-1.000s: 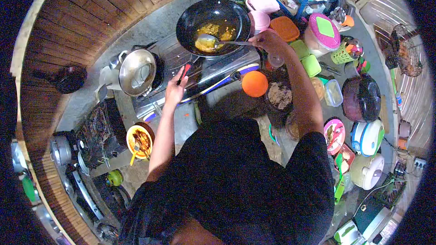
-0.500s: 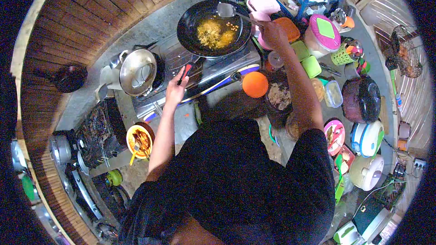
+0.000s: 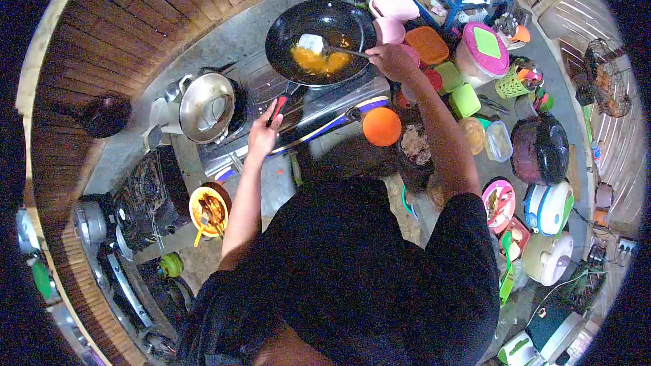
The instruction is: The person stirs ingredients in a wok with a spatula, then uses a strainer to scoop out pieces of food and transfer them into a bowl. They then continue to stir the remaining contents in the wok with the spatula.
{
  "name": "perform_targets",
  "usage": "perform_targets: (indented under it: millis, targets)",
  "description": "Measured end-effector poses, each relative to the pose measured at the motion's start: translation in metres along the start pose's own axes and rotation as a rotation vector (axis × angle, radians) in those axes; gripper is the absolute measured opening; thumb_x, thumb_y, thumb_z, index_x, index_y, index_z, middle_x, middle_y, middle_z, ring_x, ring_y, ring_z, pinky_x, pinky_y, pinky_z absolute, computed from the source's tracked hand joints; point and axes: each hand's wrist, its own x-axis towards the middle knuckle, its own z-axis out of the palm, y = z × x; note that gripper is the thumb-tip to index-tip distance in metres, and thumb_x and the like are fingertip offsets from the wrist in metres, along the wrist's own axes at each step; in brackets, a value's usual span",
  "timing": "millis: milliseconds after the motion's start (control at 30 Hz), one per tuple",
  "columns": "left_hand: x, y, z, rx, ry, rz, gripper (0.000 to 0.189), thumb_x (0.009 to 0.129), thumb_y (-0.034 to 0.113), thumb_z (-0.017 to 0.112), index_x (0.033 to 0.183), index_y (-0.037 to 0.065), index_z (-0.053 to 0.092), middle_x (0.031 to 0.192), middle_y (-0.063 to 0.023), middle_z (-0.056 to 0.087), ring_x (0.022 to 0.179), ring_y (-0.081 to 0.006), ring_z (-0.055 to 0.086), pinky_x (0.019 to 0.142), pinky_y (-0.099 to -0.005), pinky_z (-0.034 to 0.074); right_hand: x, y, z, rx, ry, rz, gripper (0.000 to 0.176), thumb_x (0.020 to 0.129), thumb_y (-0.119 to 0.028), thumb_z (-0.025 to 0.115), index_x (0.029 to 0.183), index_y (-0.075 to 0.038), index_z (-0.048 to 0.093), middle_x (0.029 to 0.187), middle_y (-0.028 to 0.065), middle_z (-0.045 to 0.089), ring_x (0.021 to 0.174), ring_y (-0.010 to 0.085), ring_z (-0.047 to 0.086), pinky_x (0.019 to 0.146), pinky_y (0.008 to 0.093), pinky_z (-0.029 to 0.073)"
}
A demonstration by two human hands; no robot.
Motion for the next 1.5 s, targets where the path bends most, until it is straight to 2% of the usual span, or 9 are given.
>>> perform_targets:
  millis: [67,200,300,700,800,1067,1300,1367,1500]
  targets:
    - [0.000,0.003,-0.001,-0.028,-0.025,-0.029,0.046,0.092,0.031,0.060,0.137,0.028,0.050,0.125,-0.0129,0.061,0.114,-0.0243,0.061,0.093,-0.0308,0.044,0.000,-0.006,-0.007,0.002,-0.146,0.022,0.024,0.086,-0.013,0.059,0.107,-0.006,0.068,0.086,0.0184,0.068,0.083,0.0309,0.067,0.074,0.0378,0.051]
    - [-0.001,0.009,-0.005,-0.011,-0.037,-0.060,0.046,0.092,0.031,0.059,0.137,0.028,0.050,0.123,-0.0132,0.062,0.113,-0.0246,0.061,0.092,-0.0318,0.045,-0.003,-0.006,-0.019,-0.039,-0.181,0.030,0.025,0.085,-0.012,0.060,0.107,-0.006,0.068,0.085,0.0184,0.068,0.080,0.0302,0.067,0.073,0.0377,0.051]
    - [-0.002,0.013,-0.006,0.017,-0.059,-0.130,0.046,0.092,0.031,0.059,0.136,0.029,0.050,0.122,-0.0136,0.063,0.112,-0.0258,0.061,0.092,-0.0329,0.046,-0.005,-0.004,-0.031,0.006,-0.156,-0.010,0.022,0.088,-0.023,0.062,0.104,-0.011,0.071,0.083,0.0171,0.069,0.073,0.0353,0.067,0.067,0.0432,0.053]
    - [-0.001,0.004,-0.003,0.006,-0.041,-0.071,0.046,0.091,0.033,0.059,0.136,0.030,0.049,0.111,-0.0142,0.067,0.104,-0.0278,0.065,0.088,-0.0354,0.048,-0.008,0.010,-0.034,-0.401,0.191,0.064,0.019,0.088,-0.014,0.055,0.101,-0.010,0.068,0.076,0.0180,0.067,0.070,0.0375,0.066,0.060,0.0495,0.053]
    - [0.000,0.002,-0.001,0.008,-0.023,-0.054,0.047,0.091,0.033,0.060,0.137,0.031,0.049,0.107,-0.0137,0.069,0.101,-0.0277,0.066,0.087,-0.0361,0.048,-0.008,0.007,-0.041,-0.490,0.231,-0.036,0.018,0.085,-0.012,0.055,0.096,-0.010,0.069,0.075,0.0171,0.067,0.068,0.0368,0.066,0.056,0.0490,0.052]
    - [-0.001,0.004,-0.002,0.010,-0.027,-0.060,0.046,0.091,0.033,0.059,0.136,0.027,0.051,0.120,-0.0164,0.063,0.110,-0.0298,0.062,0.090,-0.0349,0.047,-0.006,-0.009,-0.069,-0.730,-0.027,0.011,0.015,0.078,-0.014,0.056,0.079,-0.008,0.070,0.071,0.0165,0.067,0.069,0.0326,0.069,0.057,0.0425,0.056]
    - [0.000,0.004,-0.003,-0.010,-0.027,-0.052,0.046,0.091,0.032,0.059,0.136,0.026,0.050,0.121,-0.0165,0.062,0.112,-0.0287,0.061,0.092,-0.0344,0.046,-0.002,0.019,-0.048,-0.455,-0.239,-0.217,0.016,0.080,-0.017,0.057,0.079,-0.009,0.071,0.074,0.0144,0.069,0.072,0.0325,0.069,0.066,0.0445,0.056]
    - [-0.002,0.007,-0.004,-0.006,-0.029,-0.076,0.046,0.091,0.032,0.059,0.136,0.027,0.050,0.121,-0.0165,0.062,0.112,-0.0288,0.061,0.092,-0.0346,0.046,-0.008,0.007,-0.034,-0.189,-0.171,-0.048,0.018,0.084,-0.018,0.056,0.083,-0.007,0.070,0.078,0.0176,0.068,0.077,0.0359,0.068,0.070,0.0476,0.054]
    - [-0.003,0.012,-0.006,0.019,-0.029,-0.102,0.046,0.091,0.032,0.059,0.136,0.027,0.050,0.121,-0.0165,0.062,0.112,-0.0288,0.061,0.092,-0.0347,0.046,-0.009,-0.053,-0.047,-0.292,-0.224,0.076,0.019,0.087,-0.018,0.055,0.094,-0.008,0.070,0.082,0.0195,0.067,0.080,0.0383,0.066,0.071,0.0490,0.053]
